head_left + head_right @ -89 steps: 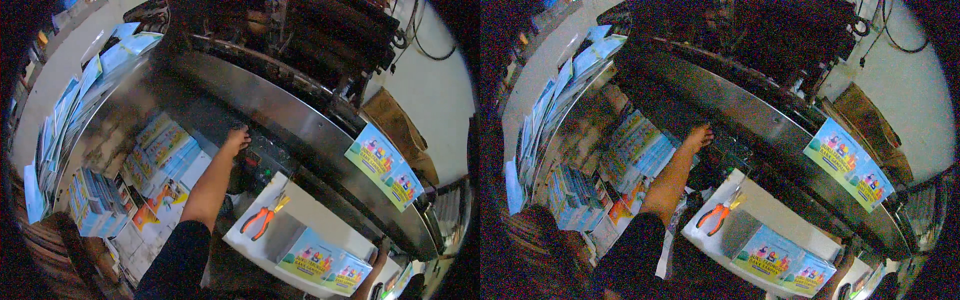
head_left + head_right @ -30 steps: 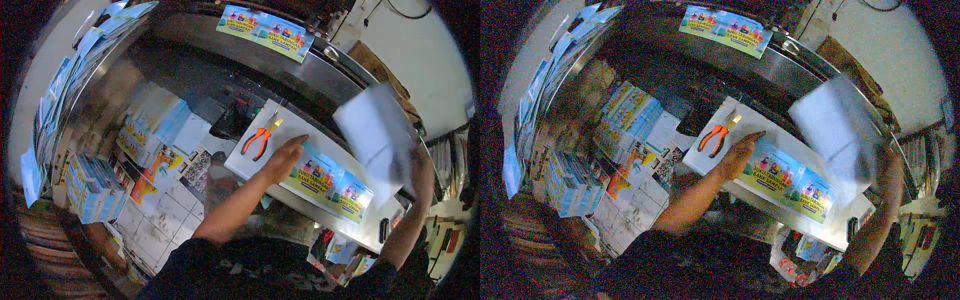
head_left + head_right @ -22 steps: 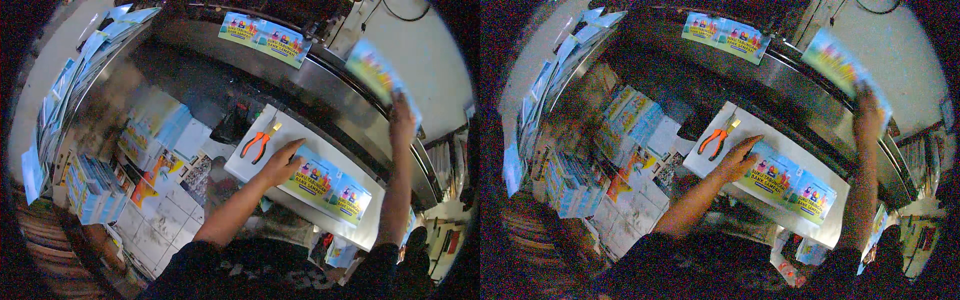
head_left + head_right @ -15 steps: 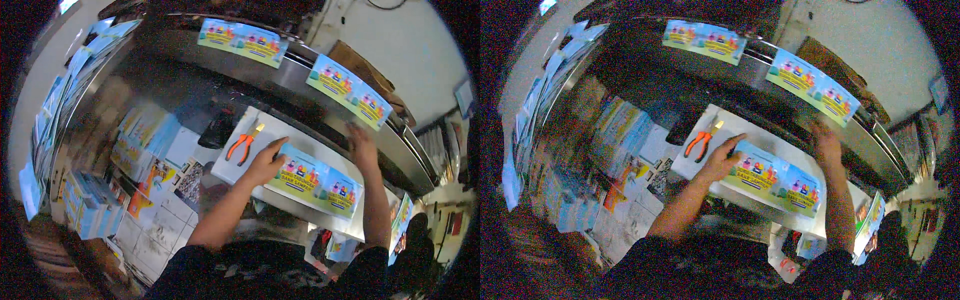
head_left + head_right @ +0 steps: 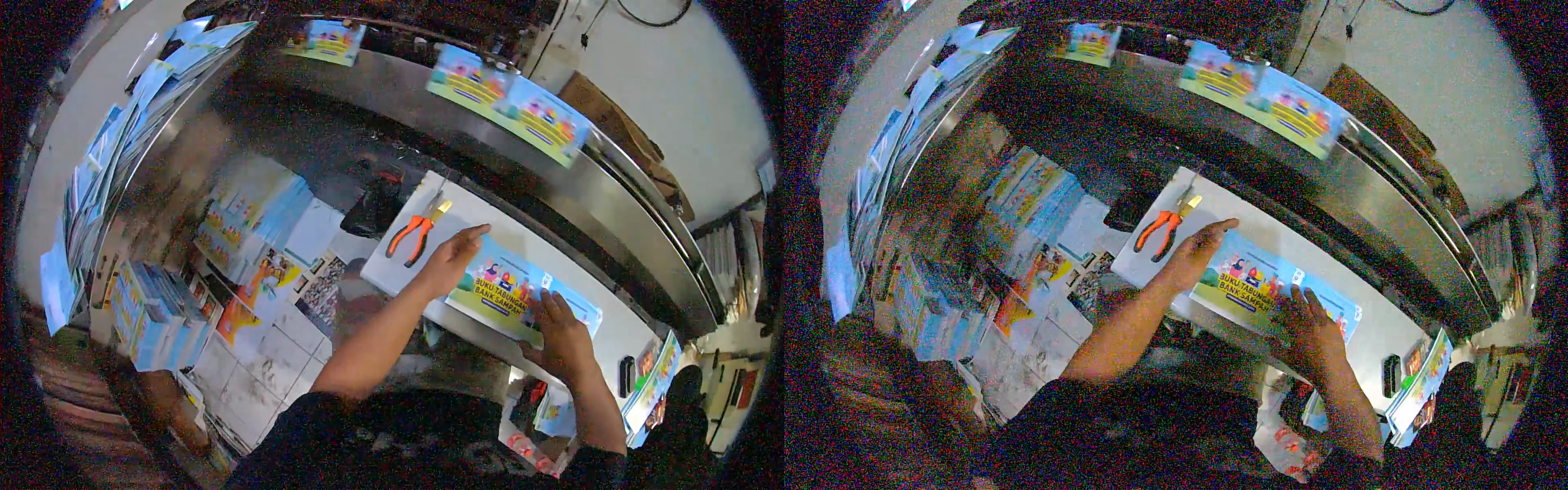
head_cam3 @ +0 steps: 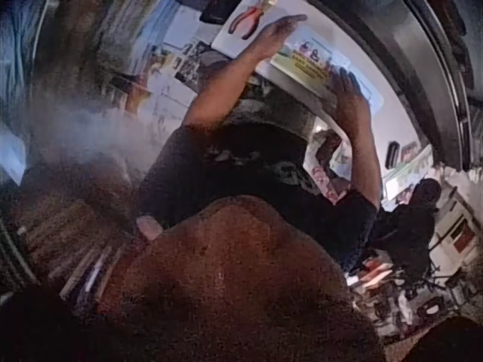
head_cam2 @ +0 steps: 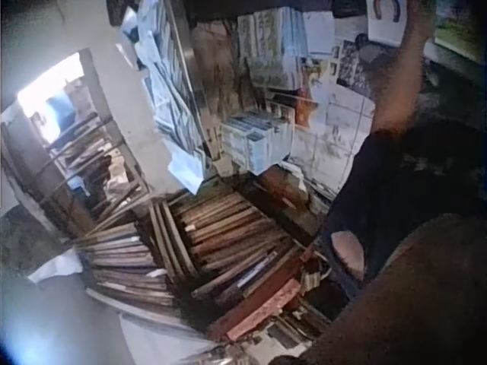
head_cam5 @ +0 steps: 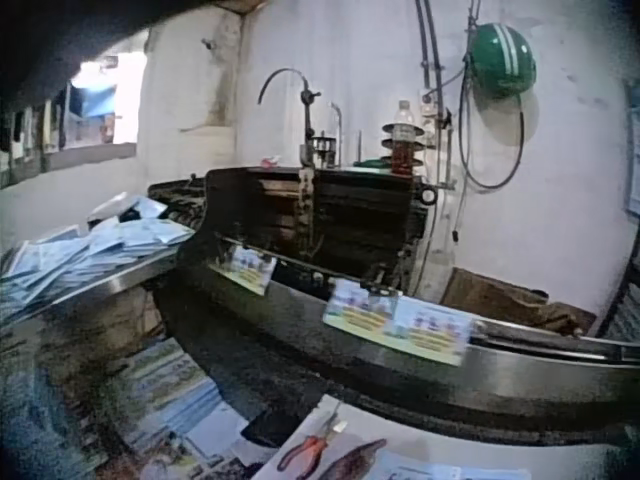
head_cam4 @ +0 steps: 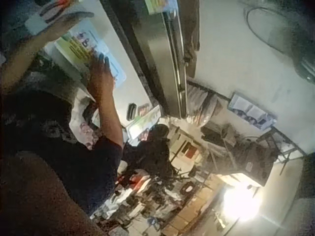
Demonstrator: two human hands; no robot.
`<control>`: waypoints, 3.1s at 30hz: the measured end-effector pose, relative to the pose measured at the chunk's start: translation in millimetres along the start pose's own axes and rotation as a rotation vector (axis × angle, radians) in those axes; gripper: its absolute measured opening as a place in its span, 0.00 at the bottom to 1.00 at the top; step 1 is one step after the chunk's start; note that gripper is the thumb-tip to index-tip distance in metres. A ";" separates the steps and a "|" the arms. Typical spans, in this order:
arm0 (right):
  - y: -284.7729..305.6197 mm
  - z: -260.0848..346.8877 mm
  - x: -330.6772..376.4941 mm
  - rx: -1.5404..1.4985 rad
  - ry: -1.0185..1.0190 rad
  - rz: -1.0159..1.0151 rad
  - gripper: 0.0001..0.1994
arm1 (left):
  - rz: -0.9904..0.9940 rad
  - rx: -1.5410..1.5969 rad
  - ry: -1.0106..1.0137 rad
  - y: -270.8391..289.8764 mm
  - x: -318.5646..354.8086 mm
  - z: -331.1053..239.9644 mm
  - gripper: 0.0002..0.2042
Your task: The person inserts paper sheets into booklet covers, gathers and aligns a stack of booklets by hand, and then carries the stack across the room to place it onto a table.
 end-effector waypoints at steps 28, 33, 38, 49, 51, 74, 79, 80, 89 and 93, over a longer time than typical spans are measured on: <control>77.1 -114.0 -77.0 0.085 -0.114 -0.444 0.20 | -0.016 -0.041 -0.016 1.3 1.3 -7.3 0.29; 3.1 -9.1 -0.1 -0.004 -0.046 0.024 0.38 | -0.048 -0.226 -0.024 7.7 0.1 -20.4 0.33; -8.5 -3.2 11.0 -0.032 -0.115 -0.002 0.37 | 0.012 -0.190 0.005 -0.7 -14.7 -12.6 0.30; 78.4 -62.7 -0.3 -0.316 -0.252 -0.105 0.14 | -0.047 -0.154 -0.125 9.6 -12.4 -11.0 0.34; 128.2 -83.3 -5.6 -0.100 -0.199 -0.371 0.13 | -0.024 -0.178 -0.057 10.9 -8.8 -18.8 0.34; 8.0 0.1 -0.3 -0.007 0.017 -0.094 0.34 | -0.051 -0.111 0.039 13.0 -8.6 -4.2 0.31; 1.3 -8.4 7.9 -0.064 -0.023 -0.113 0.35 | -0.051 -0.179 -0.062 9.1 -14.0 -13.4 0.31; 3.3 -9.5 6.3 -0.091 -0.042 -0.079 0.35 | -0.038 -0.152 -0.040 9.1 -13.4 -12.6 0.31; 70.3 -41.6 -6.5 -0.241 -0.145 -0.120 0.13 | -0.058 -0.158 -0.034 16.6 -8.6 -14.0 0.30; 165.0 -152.4 6.2 -0.075 -0.186 -0.578 0.18 | -0.027 -0.230 -0.002 2.9 -14.7 -3.4 0.23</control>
Point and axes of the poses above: each hand's wrist, its own x-axis away from the middle knuckle, its own y-axis out of the back of the hand, z = x × y, the point moved 6 cm from there along -x, towards the middle knuckle, and after that the axes turned 15 degrees about -x, right-handed, at the moved point
